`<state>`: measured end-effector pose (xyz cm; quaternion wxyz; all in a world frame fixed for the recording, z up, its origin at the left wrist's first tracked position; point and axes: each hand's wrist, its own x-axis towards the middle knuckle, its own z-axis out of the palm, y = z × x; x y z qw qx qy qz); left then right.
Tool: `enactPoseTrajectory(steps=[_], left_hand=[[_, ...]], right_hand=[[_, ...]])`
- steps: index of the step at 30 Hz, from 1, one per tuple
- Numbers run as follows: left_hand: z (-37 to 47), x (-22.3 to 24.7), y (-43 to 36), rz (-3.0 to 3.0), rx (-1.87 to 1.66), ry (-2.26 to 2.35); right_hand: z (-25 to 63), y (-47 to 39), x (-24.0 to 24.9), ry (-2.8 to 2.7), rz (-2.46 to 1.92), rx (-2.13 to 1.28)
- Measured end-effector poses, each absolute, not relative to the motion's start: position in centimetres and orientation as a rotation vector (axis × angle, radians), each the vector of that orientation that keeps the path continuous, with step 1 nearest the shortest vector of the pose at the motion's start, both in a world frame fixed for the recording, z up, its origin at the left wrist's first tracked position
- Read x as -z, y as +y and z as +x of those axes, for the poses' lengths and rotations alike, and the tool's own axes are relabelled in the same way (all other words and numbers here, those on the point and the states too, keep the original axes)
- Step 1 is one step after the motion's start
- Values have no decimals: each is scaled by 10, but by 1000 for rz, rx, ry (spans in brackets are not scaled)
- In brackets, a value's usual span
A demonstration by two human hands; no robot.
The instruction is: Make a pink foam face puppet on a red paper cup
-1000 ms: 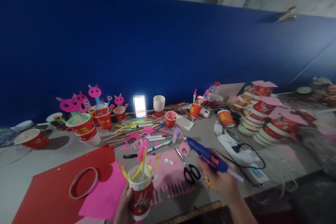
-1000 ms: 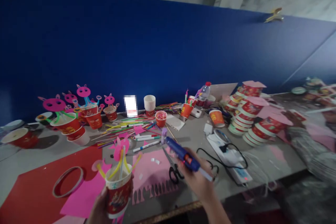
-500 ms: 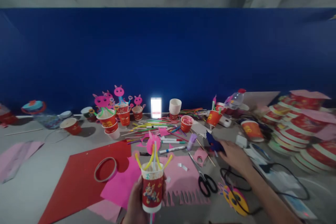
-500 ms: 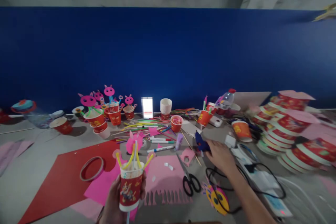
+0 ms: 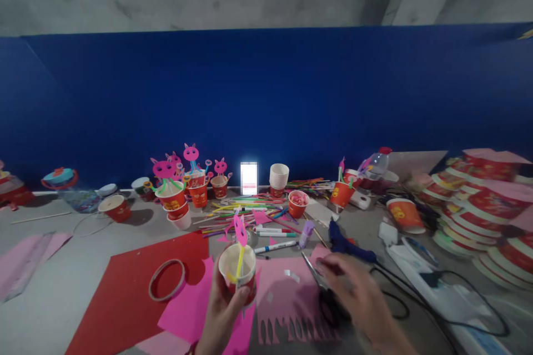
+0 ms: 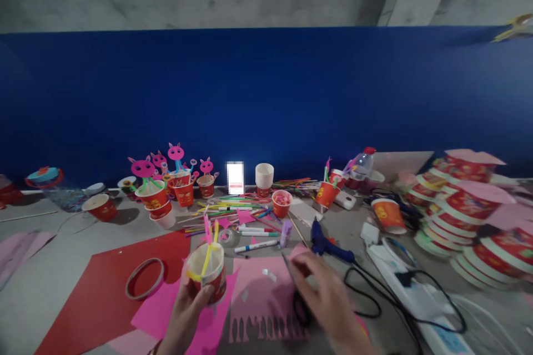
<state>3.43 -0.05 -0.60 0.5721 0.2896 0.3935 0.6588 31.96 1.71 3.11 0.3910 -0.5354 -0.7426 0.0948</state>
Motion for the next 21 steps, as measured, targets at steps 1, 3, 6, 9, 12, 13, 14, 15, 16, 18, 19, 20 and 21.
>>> enactPoseTrajectory(steps=[1, 3, 6, 9, 12, 13, 14, 15, 16, 18, 19, 20, 21], left_hand=[[37, 0, 4, 753, -1582, 978], [44, -12, 14, 905, -1614, 1040], [52, -19, 27, 1080, -1642, 1123], [53, -11, 33, 1101, -1636, 1145], [48, 1, 35, 1116, -1589, 1089], [46, 4, 37, 1146, -1561, 1059], [44, 6, 38, 1179, -1538, 1026], [43, 8, 41, 1205, -1527, 998], [42, 9, 44, 1221, -1528, 978], [42, 14, 50, 1216, -1547, 966], [41, 17, 54, 1198, -1553, 967], [41, 22, 57, 1160, -1547, 953], [41, 26, 59, 1158, -1517, 953]], right_hand=[[298, 11, -34, -1902, -1266, -370], [258, 9, -33, -1922, -1099, -612], [215, 24, -20, -1805, -917, -775], [192, 46, -6, -1647, -934, -911], [184, 62, 0, -1528, -895, -1067], [183, 64, 0, -1511, -859, -1103], [183, 66, -1, -1495, -826, -1126], [184, 67, -1, -1475, -803, -1137], [184, 67, -1, -1444, -796, -1135], [186, 67, 2, -1378, -795, -1135], [186, 67, 5, -1351, -790, -1152], [187, 68, 9, -1329, -781, -1176], [187, 69, 12, -1306, -772, -1209]])
